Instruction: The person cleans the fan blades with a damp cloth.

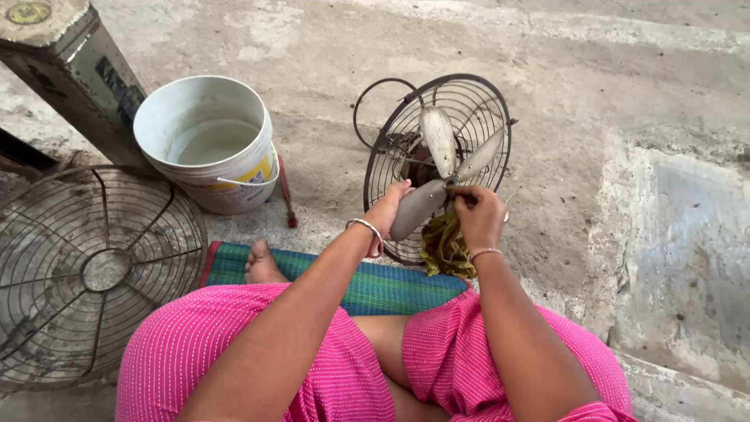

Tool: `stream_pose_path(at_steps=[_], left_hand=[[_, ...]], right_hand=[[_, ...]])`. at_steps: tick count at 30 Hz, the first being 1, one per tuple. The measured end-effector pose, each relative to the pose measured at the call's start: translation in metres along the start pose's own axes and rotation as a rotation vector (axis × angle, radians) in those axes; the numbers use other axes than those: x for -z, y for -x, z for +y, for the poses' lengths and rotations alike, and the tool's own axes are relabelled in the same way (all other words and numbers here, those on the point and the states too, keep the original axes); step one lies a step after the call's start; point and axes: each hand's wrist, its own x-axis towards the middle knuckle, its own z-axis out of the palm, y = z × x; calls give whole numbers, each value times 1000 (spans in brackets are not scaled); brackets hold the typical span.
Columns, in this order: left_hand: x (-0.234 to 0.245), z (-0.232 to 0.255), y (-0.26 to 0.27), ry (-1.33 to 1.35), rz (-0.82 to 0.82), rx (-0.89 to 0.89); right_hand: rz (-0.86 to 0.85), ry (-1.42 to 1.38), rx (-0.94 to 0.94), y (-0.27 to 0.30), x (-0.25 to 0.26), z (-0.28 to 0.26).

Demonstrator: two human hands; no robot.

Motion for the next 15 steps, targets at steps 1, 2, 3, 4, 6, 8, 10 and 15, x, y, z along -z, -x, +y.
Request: stream_pose_path(at_steps=[1, 2, 3, 4, 6, 8, 10, 15], left_hand=[[2, -4, -3, 1, 0, 2], [4, -8, -5, -16, 24, -21], [7, -10, -9, -34, 50, -49], [11, -15, -21, -33, 50, -51], [17, -31, -45, 109, -48, -112], [5, -16, -25, 94, -39, -59], [2, -5, -7, 76, -15, -4], [1, 1, 5, -26, 44, -16]], right_hand=[[-2, 1, -2, 6, -2, -6], [-56, -49, -27, 12, -4, -12], [-110, -100, -47, 14, -7, -19], [-110, -100, -44, 23, -13, -29], [-196, -33, 209, 43, -20, -45], [-164, -70, 126, 32, -14, -35], [-139, -122, 43, 20, -15, -21], [-161, -1, -68, 23, -20, -14]])
